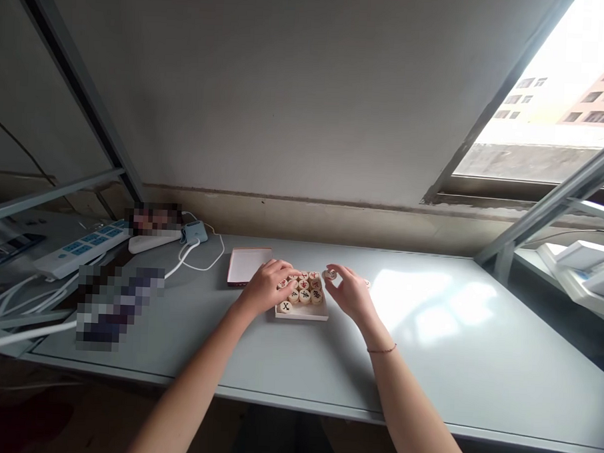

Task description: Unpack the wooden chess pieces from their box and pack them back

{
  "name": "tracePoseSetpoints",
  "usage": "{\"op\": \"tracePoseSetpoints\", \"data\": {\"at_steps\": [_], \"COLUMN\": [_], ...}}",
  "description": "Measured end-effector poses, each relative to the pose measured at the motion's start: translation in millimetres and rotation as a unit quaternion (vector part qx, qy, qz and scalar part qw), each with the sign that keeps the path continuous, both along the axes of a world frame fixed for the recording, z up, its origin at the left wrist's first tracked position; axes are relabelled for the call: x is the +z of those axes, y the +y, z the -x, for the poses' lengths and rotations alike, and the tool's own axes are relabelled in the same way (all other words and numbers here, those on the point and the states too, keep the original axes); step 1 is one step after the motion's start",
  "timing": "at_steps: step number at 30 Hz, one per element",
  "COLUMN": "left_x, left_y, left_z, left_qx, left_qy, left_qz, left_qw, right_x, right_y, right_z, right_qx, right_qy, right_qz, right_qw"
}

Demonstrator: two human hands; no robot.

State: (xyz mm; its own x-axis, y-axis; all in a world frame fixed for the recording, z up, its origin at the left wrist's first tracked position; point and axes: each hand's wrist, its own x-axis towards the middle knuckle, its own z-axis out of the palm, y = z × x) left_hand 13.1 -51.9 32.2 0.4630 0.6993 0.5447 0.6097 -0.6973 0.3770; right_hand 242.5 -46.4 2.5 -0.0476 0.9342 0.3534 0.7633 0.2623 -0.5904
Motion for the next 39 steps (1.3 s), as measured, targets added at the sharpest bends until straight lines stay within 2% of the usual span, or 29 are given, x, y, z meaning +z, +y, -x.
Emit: {"op": "tracePoseSetpoints", "data": {"at_steps": [3, 6, 9, 12, 15, 22, 34, 39], "left_x": [-14.8, -25.5, -28.0, -26.0, -22.5, -18.4, -22.7, -24.5], "left_y": [-1, -4, -6, -7, -9, -17, -15, -16], "left_z": [-12, -13, -7, -1, -1, -7, -6, -5], "left_qx": [-0.003, -0.034, -0.055, -0.037, -0.028, -0.059, -0.057, -0.056], "left_qy": [-0.017, -0.024, -0.052, -0.065, -0.057, 0.026, 0.071, 0.074], "left_qz": [0.009, 0.037, 0.061, 0.077, 0.089, 0.097, 0.094, 0.075], "left_qw": [1.0, 0.998, 0.995, 0.994, 0.994, 0.993, 0.991, 0.993], "right_x": [9.3, 16.5, 17.2, 14.7, 14.8, 20.1, 24.3, 28.5], "right_y": [-11, -20, -24, -24, -23, -19, -22, -24], "right_z": [14, 26, 33, 35, 32, 20, 22, 19], "right_qx": [0.078, 0.136, 0.165, 0.189, 0.169, 0.115, 0.136, 0.188], "right_qy": [0.111, 0.181, 0.207, 0.211, 0.224, 0.252, 0.234, 0.19], "right_qz": [0.029, 0.071, 0.097, 0.106, 0.093, 0.049, 0.057, 0.098], "right_qw": [0.99, 0.972, 0.959, 0.953, 0.955, 0.96, 0.961, 0.959]}}
